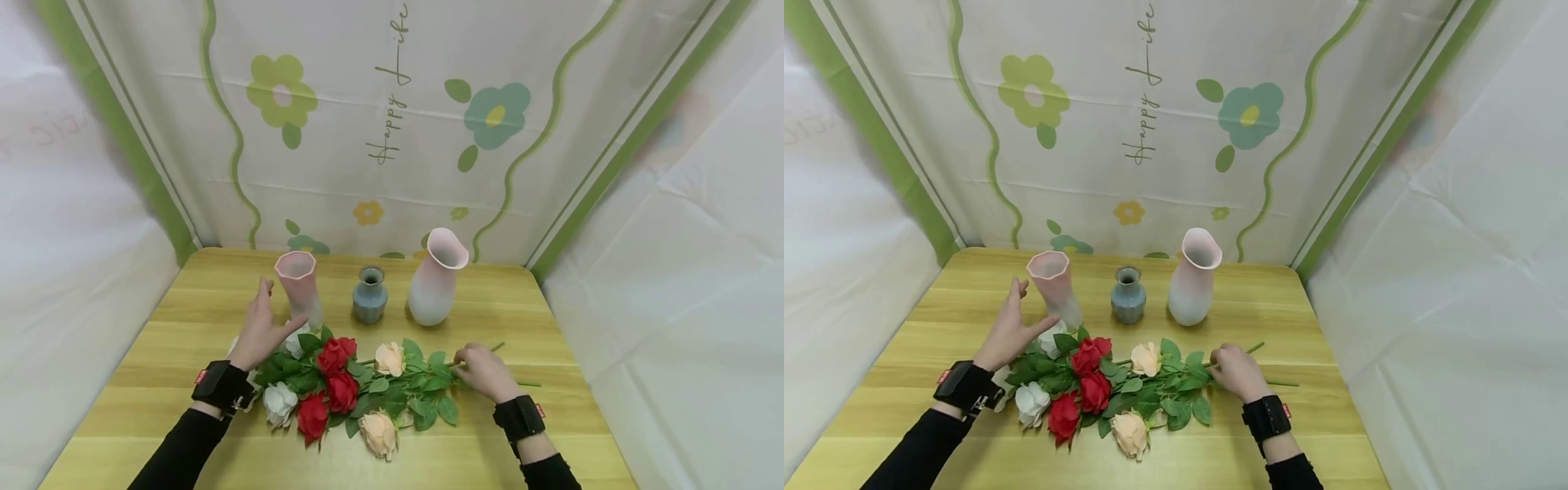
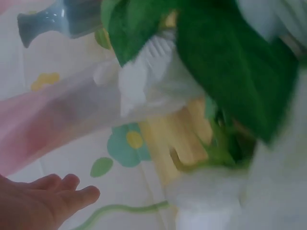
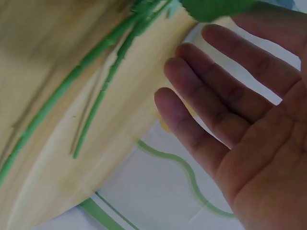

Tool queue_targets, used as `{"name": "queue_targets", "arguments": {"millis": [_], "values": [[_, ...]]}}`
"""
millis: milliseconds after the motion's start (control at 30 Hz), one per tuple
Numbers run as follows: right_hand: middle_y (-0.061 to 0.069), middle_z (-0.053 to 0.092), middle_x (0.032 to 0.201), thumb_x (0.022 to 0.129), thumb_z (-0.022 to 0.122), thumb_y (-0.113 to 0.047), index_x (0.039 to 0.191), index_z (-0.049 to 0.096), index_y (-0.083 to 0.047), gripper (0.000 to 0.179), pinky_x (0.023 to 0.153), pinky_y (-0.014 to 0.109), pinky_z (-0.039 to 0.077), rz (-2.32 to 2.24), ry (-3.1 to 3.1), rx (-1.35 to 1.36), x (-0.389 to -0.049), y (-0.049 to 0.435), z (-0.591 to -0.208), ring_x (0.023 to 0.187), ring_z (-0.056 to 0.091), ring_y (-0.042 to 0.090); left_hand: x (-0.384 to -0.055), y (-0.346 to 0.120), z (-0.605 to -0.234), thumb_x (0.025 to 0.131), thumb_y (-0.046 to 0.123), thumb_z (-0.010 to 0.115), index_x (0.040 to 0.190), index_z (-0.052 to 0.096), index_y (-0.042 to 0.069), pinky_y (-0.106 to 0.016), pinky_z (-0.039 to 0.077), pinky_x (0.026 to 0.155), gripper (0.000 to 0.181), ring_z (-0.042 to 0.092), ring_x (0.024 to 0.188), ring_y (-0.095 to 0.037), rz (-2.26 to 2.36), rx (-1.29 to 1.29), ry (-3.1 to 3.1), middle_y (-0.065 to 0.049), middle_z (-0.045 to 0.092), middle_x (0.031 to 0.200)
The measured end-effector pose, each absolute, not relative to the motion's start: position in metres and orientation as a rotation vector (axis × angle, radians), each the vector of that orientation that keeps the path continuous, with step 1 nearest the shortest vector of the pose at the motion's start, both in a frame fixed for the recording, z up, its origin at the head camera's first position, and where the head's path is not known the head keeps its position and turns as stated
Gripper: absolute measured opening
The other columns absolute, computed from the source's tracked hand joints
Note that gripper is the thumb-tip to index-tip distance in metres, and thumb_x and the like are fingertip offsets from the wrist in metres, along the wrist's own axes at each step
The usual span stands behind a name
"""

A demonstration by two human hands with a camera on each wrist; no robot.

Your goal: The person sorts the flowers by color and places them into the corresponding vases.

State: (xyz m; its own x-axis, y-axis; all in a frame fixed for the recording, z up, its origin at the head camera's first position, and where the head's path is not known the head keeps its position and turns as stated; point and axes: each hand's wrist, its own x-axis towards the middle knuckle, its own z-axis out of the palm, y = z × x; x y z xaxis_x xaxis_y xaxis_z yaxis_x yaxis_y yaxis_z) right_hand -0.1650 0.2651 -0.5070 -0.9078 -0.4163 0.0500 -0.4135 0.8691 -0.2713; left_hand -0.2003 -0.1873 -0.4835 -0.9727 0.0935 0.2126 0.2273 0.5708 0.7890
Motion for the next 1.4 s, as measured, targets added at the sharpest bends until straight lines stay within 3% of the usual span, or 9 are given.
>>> {"name": "queue_targets", "arguments": {"millis": [167, 400, 600, 767, 1033, 1200, 1400], "values": [[0.003, 0.065, 0.086, 0.082, 0.078, -0.004, 0.09, 0.076, -0.006, 0.009, 0.069, 0.038, 0.055, -0.431, 2.991, -0.597, -0.165, 0.268, -0.517, 0.079, 0.063, 0.021, -0.21, -0.172, -0.48, 0.087, 0.033, 0.077, 0.158, -0.009, 0.02, -0.059, 0.026, 0.109, 0.113, 0.02, 0.143, -0.041, -1.532, -0.33, -2.489, -0.02, 0.018, 0.158], [0.002, 0.066, 0.086, 0.08, 0.079, -0.002, 0.089, 0.076, -0.008, 0.011, 0.07, 0.038, 0.055, -0.424, 2.983, -0.58, -0.166, 0.27, -0.529, 0.08, 0.063, 0.022, -0.21, -0.152, -0.453, 0.085, 0.007, 0.078, 0.156, 0.011, 0.003, -0.062, 0.027, 0.106, 0.098, 0.028, 0.137, -0.043, -1.733, -0.329, -2.28, -0.025, 0.029, 0.149], [0.001, 0.065, 0.083, 0.079, 0.078, 0.002, 0.087, 0.076, -0.008, 0.013, 0.068, 0.038, 0.055, -0.408, 3.006, -0.622, -0.167, 0.268, -0.534, 0.078, 0.063, 0.021, -0.221, -0.148, -0.446, 0.086, 0.006, 0.075, 0.151, 0.011, -0.003, -0.054, 0.035, 0.105, 0.092, 0.035, 0.132, -0.041, -1.894, -0.093, -2.254, -0.03, 0.031, 0.143], [0.0, 0.064, 0.081, 0.078, 0.077, 0.004, 0.085, 0.077, -0.01, 0.015, 0.062, 0.034, 0.054, -0.399, 3.045, -0.691, -0.167, 0.267, -0.54, 0.074, 0.063, 0.018, -0.244, -0.145, -0.458, 0.081, 0.002, 0.08, 0.15, 0.022, 0.002, -0.043, 0.04, 0.099, 0.09, 0.043, 0.122, -0.032, -2.067, -0.009, -2.082, -0.023, 0.04, 0.137], [-0.005, 0.057, 0.076, 0.082, 0.074, 0.003, 0.088, 0.08, -0.014, 0.018, 0.057, 0.027, 0.05, -0.383, 3.113, -0.738, -0.169, 0.265, -0.546, 0.069, 0.06, 0.014, -0.277, -0.145, -0.49, 0.074, -0.005, 0.081, 0.144, 0.039, 0.004, -0.036, 0.045, 0.092, 0.082, 0.05, 0.113, -0.027, -1.992, 0.054, -2.059, -0.017, 0.05, 0.129], [-0.006, 0.055, 0.076, 0.082, 0.076, 0.002, 0.089, 0.081, -0.014, 0.018, 0.056, 0.026, 0.05, -0.336, 3.161, -0.77, -0.167, 0.265, -0.548, 0.069, 0.059, 0.013, -0.275, -0.146, -0.493, 0.074, -0.006, 0.08, 0.142, 0.042, 0.003, -0.031, 0.046, 0.088, 0.079, 0.05, 0.111, -0.025, -1.994, 0.074, -2.059, -0.016, 0.051, 0.128], [-0.007, 0.054, 0.076, 0.08, 0.079, 0.0, 0.089, 0.081, -0.014, 0.016, 0.057, 0.026, 0.051, -0.32, 3.214, -0.816, -0.164, 0.265, -0.552, 0.07, 0.059, 0.014, -0.256, -0.142, -0.474, 0.075, -0.009, 0.077, 0.139, 0.042, -0.005, -0.03, 0.047, 0.084, 0.073, 0.051, 0.107, -0.028, -1.968, 0.042, -2.071, -0.023, 0.051, 0.126]]}}
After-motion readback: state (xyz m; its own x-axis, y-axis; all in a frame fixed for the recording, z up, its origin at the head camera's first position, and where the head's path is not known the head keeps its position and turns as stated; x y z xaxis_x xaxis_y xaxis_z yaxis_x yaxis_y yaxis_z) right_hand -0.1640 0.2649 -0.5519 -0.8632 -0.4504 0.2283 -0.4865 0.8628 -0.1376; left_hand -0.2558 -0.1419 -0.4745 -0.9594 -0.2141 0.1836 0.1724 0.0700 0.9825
